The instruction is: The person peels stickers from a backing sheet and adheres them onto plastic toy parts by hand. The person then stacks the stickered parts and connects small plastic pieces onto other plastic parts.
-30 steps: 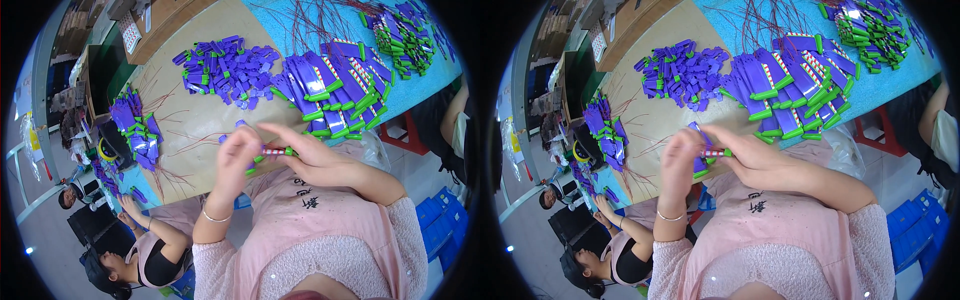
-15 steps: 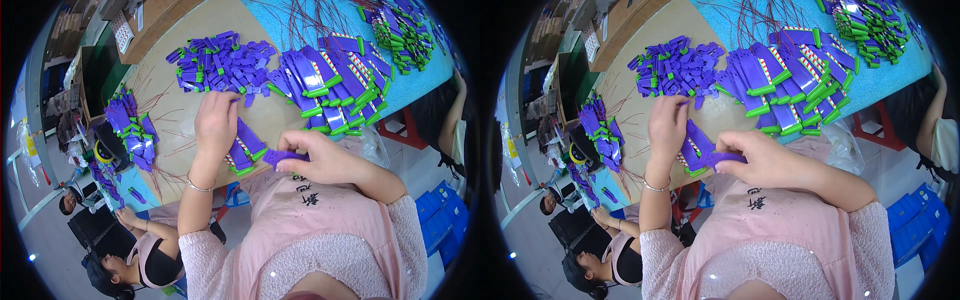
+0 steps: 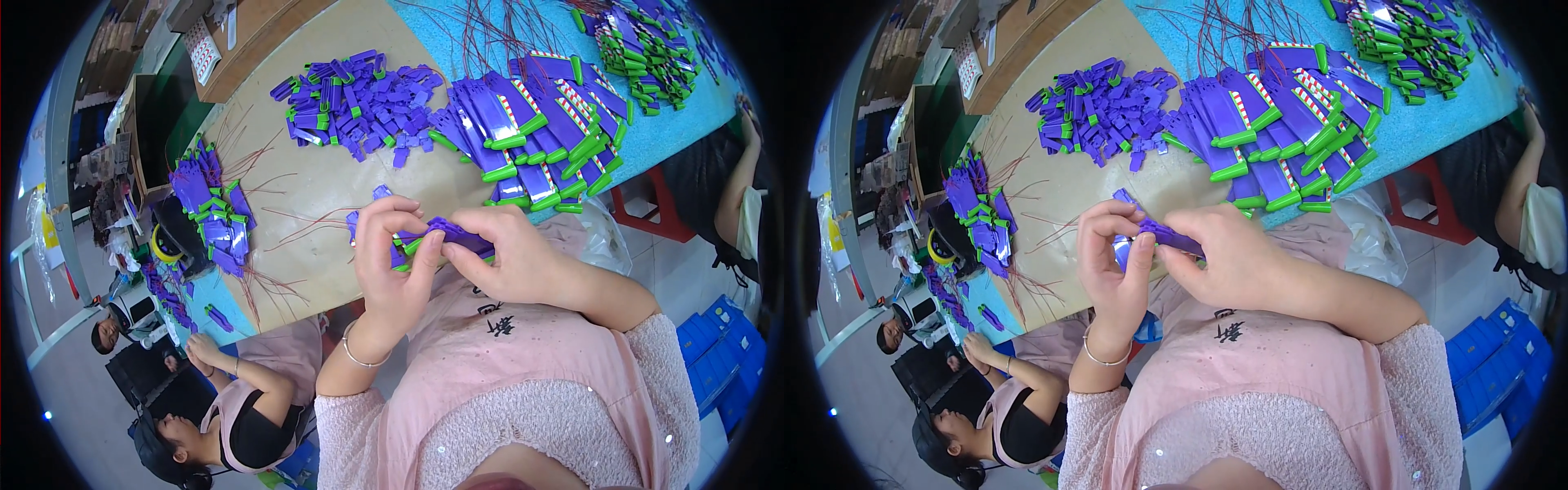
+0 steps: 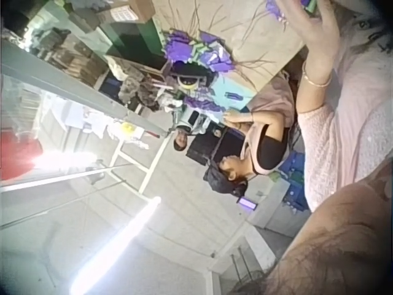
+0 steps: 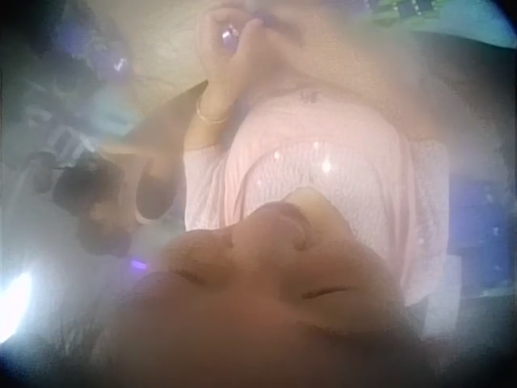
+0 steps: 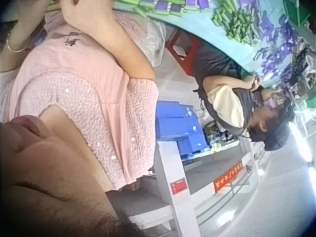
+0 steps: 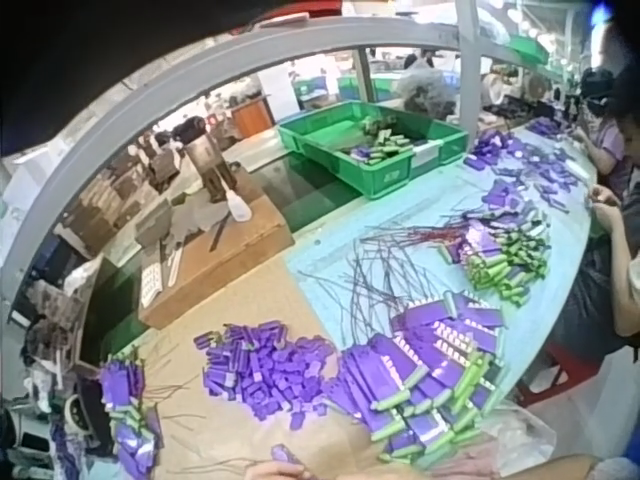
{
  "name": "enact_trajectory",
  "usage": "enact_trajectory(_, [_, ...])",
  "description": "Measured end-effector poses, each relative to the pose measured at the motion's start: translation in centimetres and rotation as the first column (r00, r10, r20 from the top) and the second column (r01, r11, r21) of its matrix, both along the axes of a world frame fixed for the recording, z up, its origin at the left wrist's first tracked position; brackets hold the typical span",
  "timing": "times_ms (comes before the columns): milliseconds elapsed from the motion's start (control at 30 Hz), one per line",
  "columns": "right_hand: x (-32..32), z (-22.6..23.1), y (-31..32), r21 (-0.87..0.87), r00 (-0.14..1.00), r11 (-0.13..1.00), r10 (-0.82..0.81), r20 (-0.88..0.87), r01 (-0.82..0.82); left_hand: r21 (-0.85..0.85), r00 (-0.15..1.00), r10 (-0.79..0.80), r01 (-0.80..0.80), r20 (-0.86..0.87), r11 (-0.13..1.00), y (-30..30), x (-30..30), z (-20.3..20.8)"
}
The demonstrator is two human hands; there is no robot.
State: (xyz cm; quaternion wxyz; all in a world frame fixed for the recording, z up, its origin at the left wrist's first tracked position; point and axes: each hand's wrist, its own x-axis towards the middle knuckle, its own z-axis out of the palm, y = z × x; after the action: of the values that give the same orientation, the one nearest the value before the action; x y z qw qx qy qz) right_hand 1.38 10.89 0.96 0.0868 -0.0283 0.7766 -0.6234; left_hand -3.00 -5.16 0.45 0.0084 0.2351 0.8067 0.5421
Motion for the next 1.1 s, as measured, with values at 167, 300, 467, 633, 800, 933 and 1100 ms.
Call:
enact_trajectory(167, [0.2,-0.5,0.0,0.076,0.996,0.995,-0.060,-0.068,0.065,0.082,0.956,-0.042,0.019,0.290,0.996,0.1,0.1,0.4])
enact_trajectory(300, [-0.1,-0.7,-0.1,0.087,0.993,0.994,-0.060,-0.103,0.069,0.054,0.929,-0.054,0.036,0.367,0.998,0.0,0.2,0.5])
enact_trajectory(467, [-0.6,-0.7,-0.6,0.096,0.991,0.992,-0.066,-0.120,0.077,0.047,0.924,-0.058,0.043,0.377,0.998,-0.7,0.0,0.0])
enact_trajectory(633, [-1.0,-0.9,-0.9,0.110,0.990,0.991,-0.056,-0.129,0.071,0.040,0.944,-0.085,0.076,0.320,0.996,-1.0,-0.7,0.2])
enact_trajectory(800, [-2.5,0.5,0.2,0.005,0.999,0.999,0.051,-0.013,-0.051,-0.063,0.877,0.013,0.020,0.481,0.998,-1.8,-2.3,0.5])
enact_trajectory(933, [-5.7,0.4,3.9,0.379,0.927,0.864,-0.224,-0.301,0.332,-0.454,0.998,-0.039,0.058,0.051,0.889,-3.7,-6.1,-1.2])
enact_trajectory(1100, [-7.0,-0.4,6.8,0.790,0.941,0.511,-0.185,-0.283,0.338,-0.469,0.960,0.177,-0.262,-0.218,0.843,-3.0,-11.2,-2.6])
